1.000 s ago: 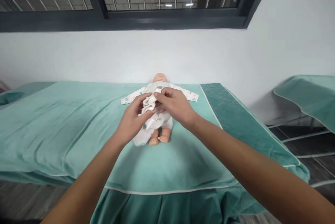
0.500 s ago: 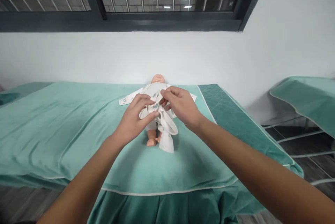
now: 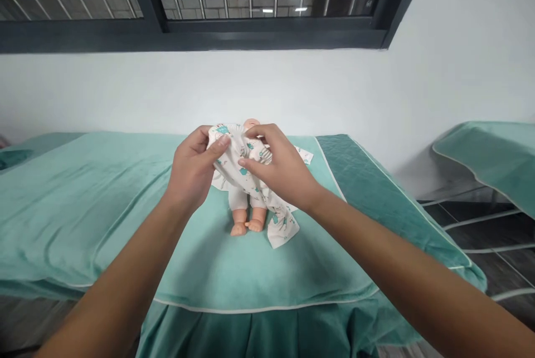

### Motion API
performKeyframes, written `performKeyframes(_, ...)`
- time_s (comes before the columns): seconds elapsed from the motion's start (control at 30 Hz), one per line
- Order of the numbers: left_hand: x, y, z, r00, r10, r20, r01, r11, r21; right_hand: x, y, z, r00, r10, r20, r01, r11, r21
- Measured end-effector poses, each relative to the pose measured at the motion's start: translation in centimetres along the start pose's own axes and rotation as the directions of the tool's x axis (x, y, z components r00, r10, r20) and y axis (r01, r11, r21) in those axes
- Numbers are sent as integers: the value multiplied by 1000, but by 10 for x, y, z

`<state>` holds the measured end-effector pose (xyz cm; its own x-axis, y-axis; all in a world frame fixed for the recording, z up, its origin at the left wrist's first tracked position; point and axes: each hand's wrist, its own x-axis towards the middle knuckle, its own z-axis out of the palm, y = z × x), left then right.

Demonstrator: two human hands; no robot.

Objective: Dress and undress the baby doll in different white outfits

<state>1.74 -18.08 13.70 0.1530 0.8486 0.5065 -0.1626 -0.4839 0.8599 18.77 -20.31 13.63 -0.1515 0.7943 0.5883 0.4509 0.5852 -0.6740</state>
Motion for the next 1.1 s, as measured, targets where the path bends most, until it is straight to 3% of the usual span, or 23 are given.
performKeyframes(0.1,4,4,-2,1000,-6,11,7,996,-91,2,6,-5,989,148,-8,-148,989,-7)
performKeyframes(0.2,11,9,-9,1000,-14,11,14,997,-74,7,12,-16,978,194,76,-195,981,11)
performKeyframes(0.33,22,26,-17,992,-81,96,64,984,165,30,14,-36,980,196,30,-198,972,126)
performKeyframes(0.4,28,36,-16,963,-168,211,86,933,350,47,12,-46,989,141,-42,-130,969,209)
performKeyframes(0.47,34,44,-12,932,-220,288,82,902,424,62,9,-53,994,85,-70,-63,959,277)
performKeyframes(0.57,43,48,-9,976,-98,195,53,973,224,73,4,-61,997,63,42,-73,943,324)
performKeyframes(0.67,50,48,-11,1000,5,27,-3,999,-47,68,-2,-64,952,75,297,-172,934,313)
performKeyframes(0.77,49,48,-12,996,-53,78,67,981,-183,60,-11,-61,905,71,418,-217,925,313)
performKeyframes(0.87,40,53,-7,953,-173,249,208,971,-121,60,-20,-51,962,63,267,-173,895,411)
performKeyframes(0.97,30,56,0,874,-306,378,274,952,139,67,-24,-39,992,66,109,-112,863,493)
performKeyframes(1.03,26,54,4,847,-354,396,263,927,267,70,-23,-32,993,80,86,-113,853,510)
performKeyframes(1.1,25,49,5,862,-340,377,263,934,243,71,-19,-27,990,107,97,-141,849,509)
